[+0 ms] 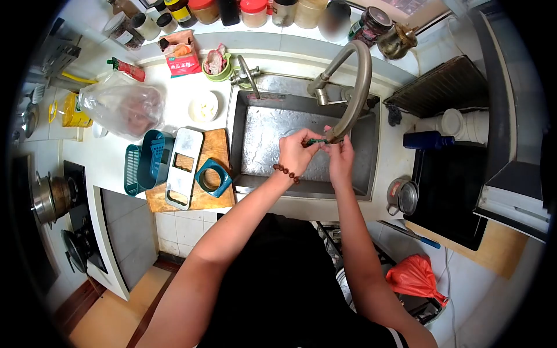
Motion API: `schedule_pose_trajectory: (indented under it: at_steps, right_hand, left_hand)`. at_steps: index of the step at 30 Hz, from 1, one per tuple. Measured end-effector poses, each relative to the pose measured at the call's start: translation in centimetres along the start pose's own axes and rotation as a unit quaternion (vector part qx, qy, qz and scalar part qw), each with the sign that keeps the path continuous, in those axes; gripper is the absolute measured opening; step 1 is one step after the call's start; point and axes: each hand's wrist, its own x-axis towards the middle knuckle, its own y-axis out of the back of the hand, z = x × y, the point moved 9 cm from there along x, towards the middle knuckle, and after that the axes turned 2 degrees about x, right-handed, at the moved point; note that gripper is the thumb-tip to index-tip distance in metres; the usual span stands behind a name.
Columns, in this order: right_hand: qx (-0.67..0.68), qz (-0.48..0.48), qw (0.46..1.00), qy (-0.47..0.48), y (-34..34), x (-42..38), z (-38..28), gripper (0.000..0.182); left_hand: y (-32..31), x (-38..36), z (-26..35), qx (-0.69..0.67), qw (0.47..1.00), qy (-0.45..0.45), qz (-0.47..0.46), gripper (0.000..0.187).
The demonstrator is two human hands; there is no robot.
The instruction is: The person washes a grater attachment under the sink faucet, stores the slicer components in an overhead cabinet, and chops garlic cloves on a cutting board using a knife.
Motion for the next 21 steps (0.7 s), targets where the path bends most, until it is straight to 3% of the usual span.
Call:
schedule_pose_trajectory:
  at_steps: [2,4,6,8,9,11,15,18,20,21]
  right_hand:
    - [-0.152,0.002,0.988,0.037,-1.3,-0.9,-1.3,0.031]
    - [-0.142,0.002,0.989,0.043,-0.3,-0.3,-0.3,0.032]
    - [-0.131,0.001,0.99,0.049,0.3,0.2,-0.2,0.032]
    - [0.055,0.025,0.997,-0.044,1.0,0.4,1.3,0.033]
    - [0.055,0.025,0.997,-0.044,0.9,0.4,1.4,0.033]
    - [-0.173,0.017,0.983,0.056,0.3,0.3,-0.2,0.033]
    - [-0.13,0.003,0.99,0.057,0.7,1.0,-0.3,0.034]
    - [-0.046,0.011,0.999,-0.01,0.7,1.3,0.4,0.034]
    - [-0.141,0.029,0.984,0.103,-0.8,0.4,-2.1,0.022]
    - [-0.142,0.029,0.984,0.102,-0.7,0.5,-2.1,0.022]
  left_hand:
    - [0.0,0.0,1.0,0.02,0.999,-0.024,0.011,0.011]
    - [0.0,0.1,1.7,0.04,0.998,-0.05,0.023,0.011]
    - [-0.2,0.4,0.1,-0.066,0.998,0.004,0.013,0.012]
    - [-0.5,0.5,-0.3,-0.036,0.999,-0.007,0.003,0.013]
    - [-0.7,0.4,0.0,-0.007,1.0,-0.019,-0.007,0.013]
    - [-0.6,0.5,0.3,0.02,1.0,-0.02,-0.001,0.013]
    - [-0.6,0.4,0.5,0.007,1.0,-0.026,0.008,0.011]
    - [-0.8,0.8,1.0,-0.007,0.999,-0.03,0.016,0.019]
    - [-0.6,1.1,1.9,0.003,0.999,-0.041,0.012,0.027]
    - [-0.6,1.1,2.4,0.013,0.999,-0.052,0.007,0.035]
